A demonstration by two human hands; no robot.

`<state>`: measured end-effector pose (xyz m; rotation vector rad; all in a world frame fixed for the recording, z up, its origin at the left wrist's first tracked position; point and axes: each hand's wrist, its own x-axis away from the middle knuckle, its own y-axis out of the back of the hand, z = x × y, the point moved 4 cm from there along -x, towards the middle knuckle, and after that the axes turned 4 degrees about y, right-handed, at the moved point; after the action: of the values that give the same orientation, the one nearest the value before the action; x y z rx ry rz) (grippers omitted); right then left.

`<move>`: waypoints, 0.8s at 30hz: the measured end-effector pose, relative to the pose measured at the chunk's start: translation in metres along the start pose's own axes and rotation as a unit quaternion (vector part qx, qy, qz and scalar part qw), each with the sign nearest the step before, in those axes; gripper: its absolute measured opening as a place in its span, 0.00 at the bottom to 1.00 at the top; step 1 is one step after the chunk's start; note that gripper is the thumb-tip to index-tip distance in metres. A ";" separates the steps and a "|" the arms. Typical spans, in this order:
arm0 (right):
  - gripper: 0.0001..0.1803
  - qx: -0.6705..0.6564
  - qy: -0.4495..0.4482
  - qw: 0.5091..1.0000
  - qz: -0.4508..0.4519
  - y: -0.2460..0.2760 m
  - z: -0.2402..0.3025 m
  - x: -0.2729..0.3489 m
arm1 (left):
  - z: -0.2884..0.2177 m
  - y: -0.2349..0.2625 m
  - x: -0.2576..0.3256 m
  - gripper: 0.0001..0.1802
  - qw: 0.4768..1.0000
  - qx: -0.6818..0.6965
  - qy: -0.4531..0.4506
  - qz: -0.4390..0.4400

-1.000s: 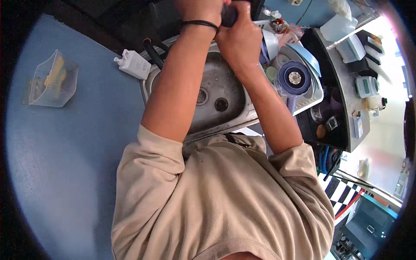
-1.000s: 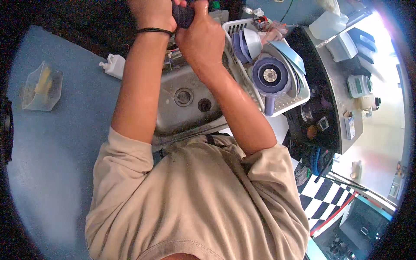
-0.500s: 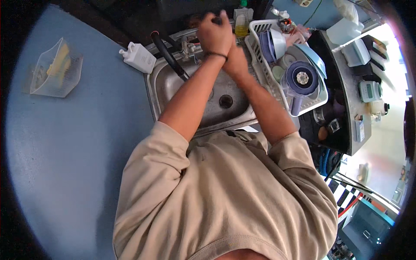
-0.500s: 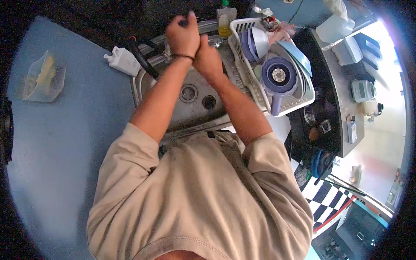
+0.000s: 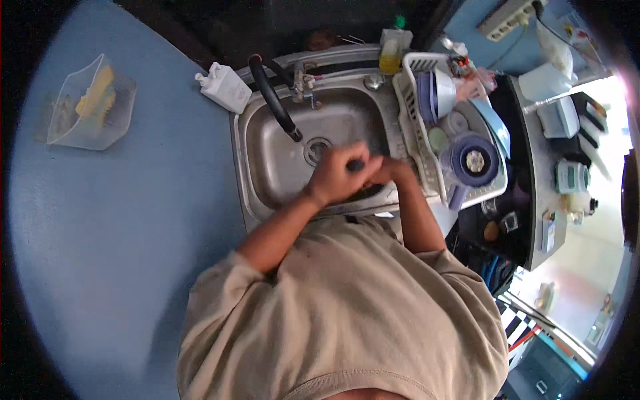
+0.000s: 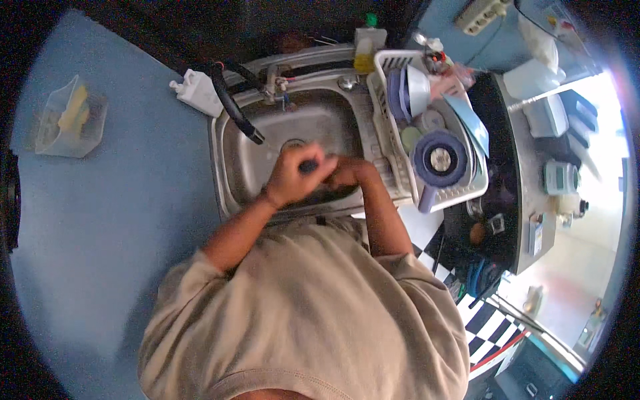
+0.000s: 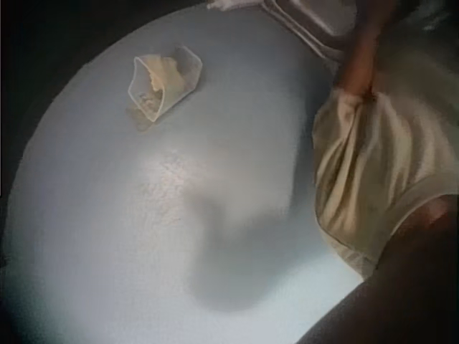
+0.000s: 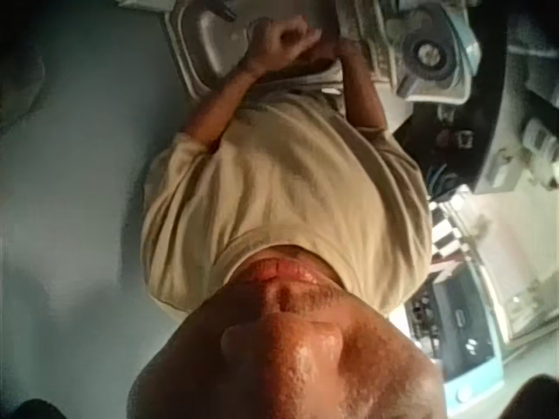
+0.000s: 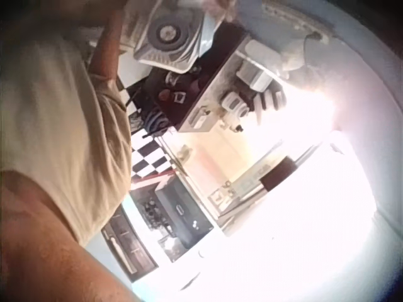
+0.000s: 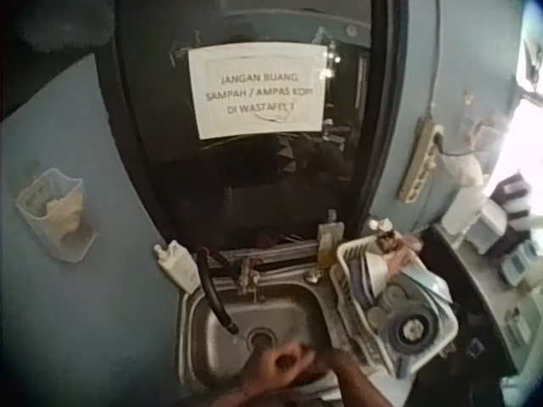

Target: The person washes a cloth at a sink by dispensing soap from a bottle, scrubbing the cloth by hand, rinsing it under running water, and wringing it out.

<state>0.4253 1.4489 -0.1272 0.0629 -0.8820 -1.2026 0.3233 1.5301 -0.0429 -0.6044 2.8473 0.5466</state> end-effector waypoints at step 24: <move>0.41 -0.608 -0.001 0.754 -0.247 0.028 -0.014 -0.182 | -0.019 0.075 0.149 0.10 0.927 0.041 0.284 -0.241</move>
<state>0.4411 1.6052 -0.2246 -0.8125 0.0905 -2.0863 0.1555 1.5333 -0.0388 -1.6127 3.0039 0.1783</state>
